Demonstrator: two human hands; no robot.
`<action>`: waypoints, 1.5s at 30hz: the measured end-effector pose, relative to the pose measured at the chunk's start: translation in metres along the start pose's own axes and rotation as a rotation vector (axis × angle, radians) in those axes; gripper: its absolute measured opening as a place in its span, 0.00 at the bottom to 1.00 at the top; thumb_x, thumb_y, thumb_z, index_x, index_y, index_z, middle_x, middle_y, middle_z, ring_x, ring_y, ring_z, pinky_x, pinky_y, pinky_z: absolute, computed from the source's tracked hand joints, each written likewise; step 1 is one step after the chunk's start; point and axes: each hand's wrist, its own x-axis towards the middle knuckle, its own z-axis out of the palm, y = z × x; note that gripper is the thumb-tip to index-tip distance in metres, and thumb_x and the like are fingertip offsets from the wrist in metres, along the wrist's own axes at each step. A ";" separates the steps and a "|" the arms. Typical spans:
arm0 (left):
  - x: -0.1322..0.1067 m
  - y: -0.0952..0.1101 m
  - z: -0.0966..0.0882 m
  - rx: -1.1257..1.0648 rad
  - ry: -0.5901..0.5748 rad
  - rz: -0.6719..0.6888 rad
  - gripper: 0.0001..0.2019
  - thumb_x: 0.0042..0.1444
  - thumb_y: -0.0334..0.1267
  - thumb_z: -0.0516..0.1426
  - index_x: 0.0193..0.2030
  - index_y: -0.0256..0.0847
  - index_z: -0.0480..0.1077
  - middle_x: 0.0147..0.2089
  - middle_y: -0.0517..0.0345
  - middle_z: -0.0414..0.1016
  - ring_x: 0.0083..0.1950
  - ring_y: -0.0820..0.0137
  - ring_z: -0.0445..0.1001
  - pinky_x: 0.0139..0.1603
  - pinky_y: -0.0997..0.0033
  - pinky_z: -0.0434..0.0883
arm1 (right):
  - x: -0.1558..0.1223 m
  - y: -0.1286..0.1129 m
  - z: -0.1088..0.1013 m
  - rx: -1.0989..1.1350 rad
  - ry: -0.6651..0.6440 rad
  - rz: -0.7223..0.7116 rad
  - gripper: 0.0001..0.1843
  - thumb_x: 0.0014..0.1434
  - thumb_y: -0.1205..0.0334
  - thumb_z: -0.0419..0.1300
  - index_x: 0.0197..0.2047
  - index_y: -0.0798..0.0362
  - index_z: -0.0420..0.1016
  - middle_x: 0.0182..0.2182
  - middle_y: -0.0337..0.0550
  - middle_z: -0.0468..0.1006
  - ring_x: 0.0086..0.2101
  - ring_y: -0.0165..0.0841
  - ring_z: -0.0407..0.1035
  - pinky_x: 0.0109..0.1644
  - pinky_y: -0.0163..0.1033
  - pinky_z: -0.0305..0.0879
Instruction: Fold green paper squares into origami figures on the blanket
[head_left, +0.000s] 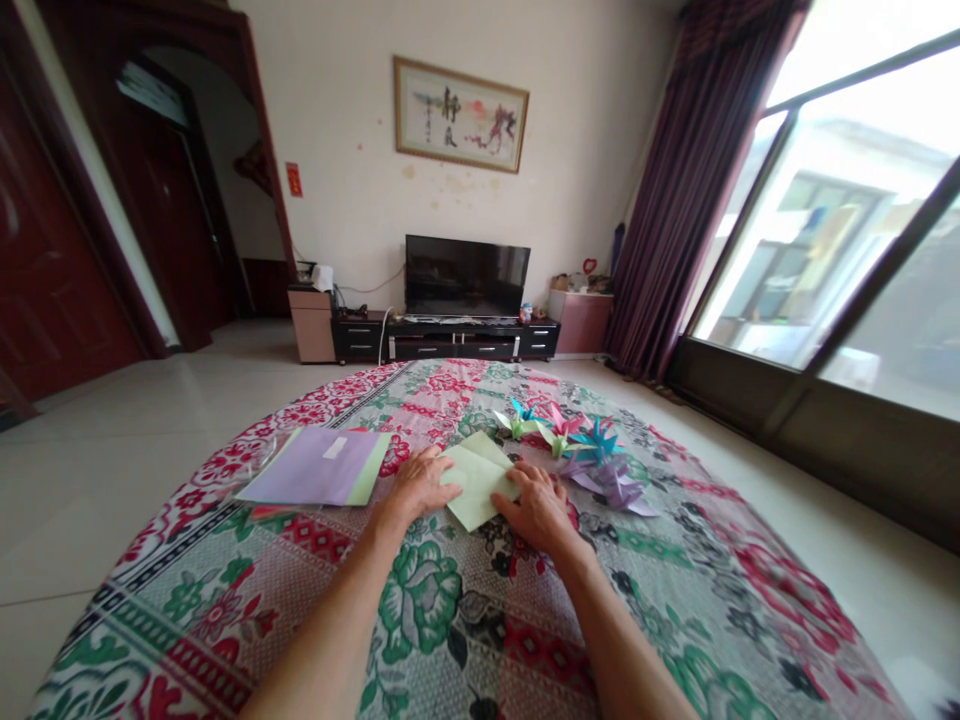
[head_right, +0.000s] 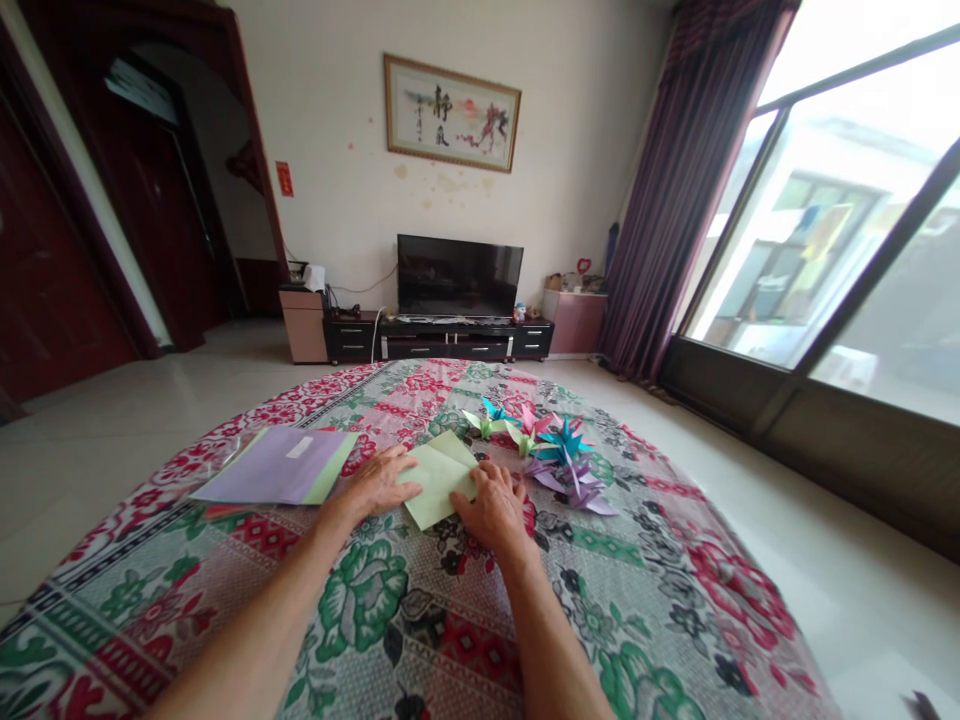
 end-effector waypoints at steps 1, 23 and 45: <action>0.001 -0.001 0.000 -0.016 -0.017 0.002 0.20 0.48 0.43 0.58 0.49 0.42 0.72 0.57 0.49 0.66 0.56 0.59 0.65 0.58 0.64 0.60 | -0.001 0.000 0.000 0.004 -0.009 -0.011 0.21 0.54 0.49 0.56 0.48 0.50 0.70 0.55 0.47 0.65 0.54 0.45 0.56 0.53 0.52 0.50; 0.000 -0.018 -0.007 -0.152 -0.141 0.124 0.29 0.38 0.20 0.50 0.49 0.42 0.73 0.63 0.52 0.62 0.62 0.58 0.60 0.62 0.59 0.57 | 0.002 -0.001 0.005 0.068 0.145 0.037 0.11 0.56 0.57 0.55 0.35 0.52 0.75 0.38 0.46 0.73 0.40 0.35 0.66 0.47 0.37 0.57; -0.003 -0.013 -0.022 -0.214 -0.150 0.087 0.30 0.37 0.21 0.49 0.50 0.41 0.72 0.64 0.54 0.59 0.63 0.64 0.61 0.61 0.70 0.59 | 0.004 0.004 0.011 0.069 0.155 0.018 0.12 0.55 0.60 0.55 0.42 0.52 0.75 0.45 0.46 0.74 0.46 0.39 0.64 0.51 0.41 0.54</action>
